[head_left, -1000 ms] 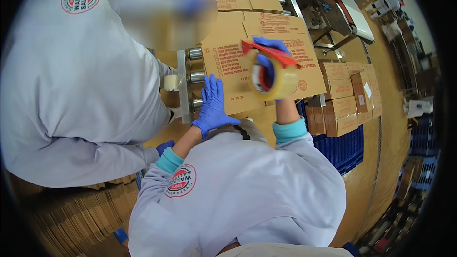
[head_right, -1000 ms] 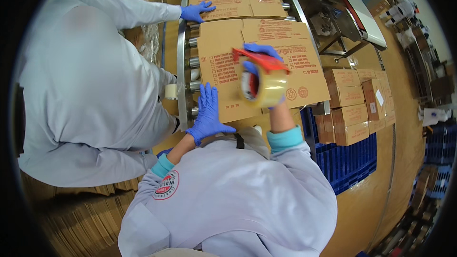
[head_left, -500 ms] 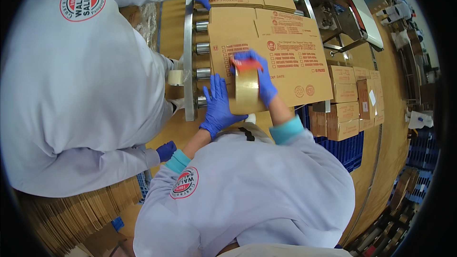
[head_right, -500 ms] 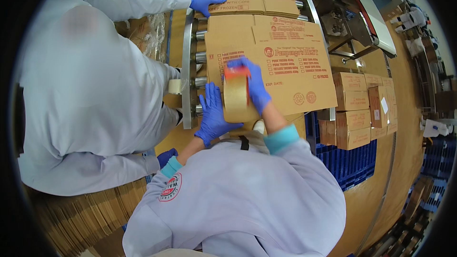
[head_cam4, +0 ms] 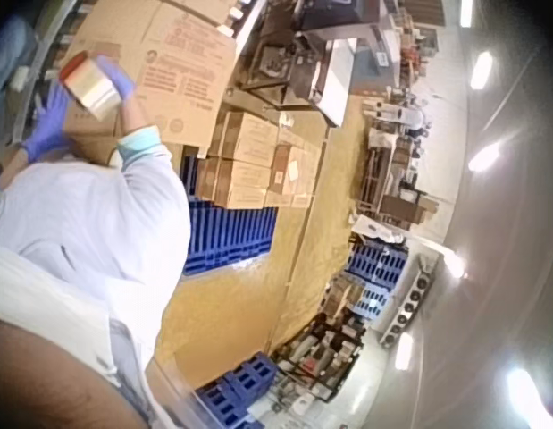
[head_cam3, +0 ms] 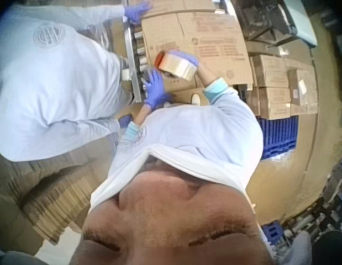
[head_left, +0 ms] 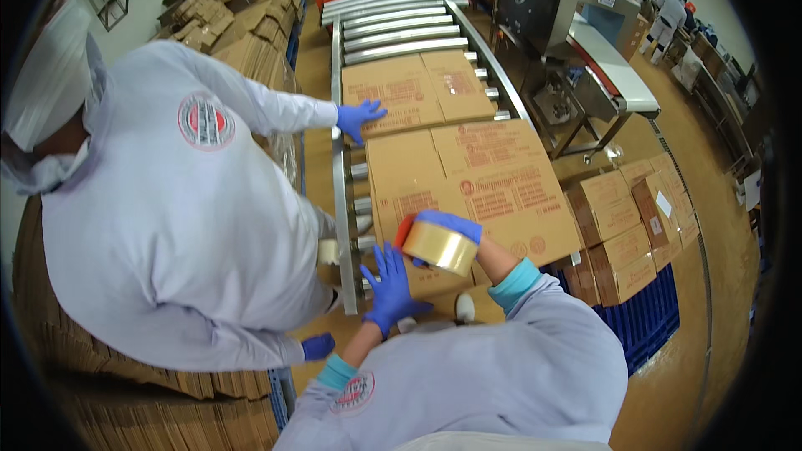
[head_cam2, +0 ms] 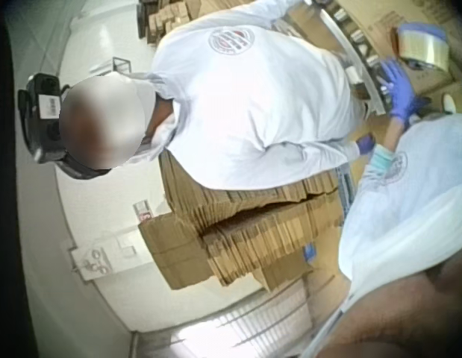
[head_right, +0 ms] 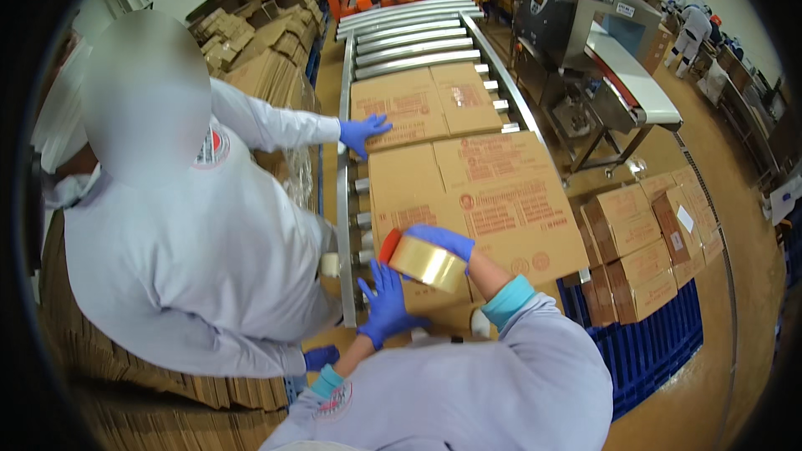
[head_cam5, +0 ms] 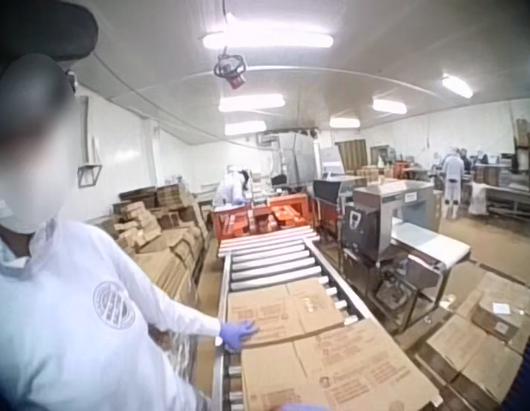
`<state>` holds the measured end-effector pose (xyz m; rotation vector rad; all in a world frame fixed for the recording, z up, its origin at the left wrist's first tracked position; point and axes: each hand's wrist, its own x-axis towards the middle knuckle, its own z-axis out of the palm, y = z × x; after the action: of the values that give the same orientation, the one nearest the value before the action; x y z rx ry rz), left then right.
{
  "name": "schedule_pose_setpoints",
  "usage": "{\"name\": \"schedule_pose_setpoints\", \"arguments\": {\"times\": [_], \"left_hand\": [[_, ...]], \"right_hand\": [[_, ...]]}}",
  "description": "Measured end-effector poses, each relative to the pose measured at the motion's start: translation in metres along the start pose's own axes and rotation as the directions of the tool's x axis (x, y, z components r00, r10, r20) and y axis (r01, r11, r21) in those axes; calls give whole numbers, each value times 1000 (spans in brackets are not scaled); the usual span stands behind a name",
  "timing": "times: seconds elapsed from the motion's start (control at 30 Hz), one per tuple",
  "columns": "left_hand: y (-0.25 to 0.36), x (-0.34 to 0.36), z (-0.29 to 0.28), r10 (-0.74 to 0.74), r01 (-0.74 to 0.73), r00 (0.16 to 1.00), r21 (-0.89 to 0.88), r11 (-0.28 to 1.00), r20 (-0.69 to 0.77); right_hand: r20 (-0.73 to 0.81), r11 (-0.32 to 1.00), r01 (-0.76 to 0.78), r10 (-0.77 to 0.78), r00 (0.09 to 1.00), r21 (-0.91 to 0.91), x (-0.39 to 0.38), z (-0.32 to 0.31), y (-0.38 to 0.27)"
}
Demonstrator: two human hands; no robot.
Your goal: The person tapes cardboard boxes on a conveyor belt using a handheld tape dispenser. They apply tape to the top seam of each box as it arrives, then push the sealed box forward along the rollers. A coworker assists by feeding boxes onto the belt.
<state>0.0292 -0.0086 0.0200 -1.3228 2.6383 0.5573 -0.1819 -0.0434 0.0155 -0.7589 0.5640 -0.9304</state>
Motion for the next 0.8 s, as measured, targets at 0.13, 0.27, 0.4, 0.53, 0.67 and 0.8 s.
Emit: {"name": "schedule_pose_setpoints", "arguments": {"times": [0.13,0.27,0.4,0.53,0.67,0.8], "left_hand": [[-16,2,9,348,-255,914,373,892,-207],[-13,-13,-103,396,-568,771,-258,781,-498],[23,14,-204,-266,-713,522,-586,385,-810],[-1,102,-239,-431,-544,511,-668,508,-744],[-51,192,-149,-179,-143,482,-278,950,-858],[63,142,-46,141,-202,914,-123,972,-381]], "right_hand": [[-164,795,525,-586,793,-304,-78,75,-42],[-186,342,819,-940,288,-460,-186,87,-96],[29,-28,762,-1000,-12,-648,-279,77,-108],[-130,101,308,-988,-77,-946,-269,85,-76],[-244,321,418,-942,229,-850,-232,43,-46],[-212,354,429,-914,345,-831,-181,4,-63]]}}
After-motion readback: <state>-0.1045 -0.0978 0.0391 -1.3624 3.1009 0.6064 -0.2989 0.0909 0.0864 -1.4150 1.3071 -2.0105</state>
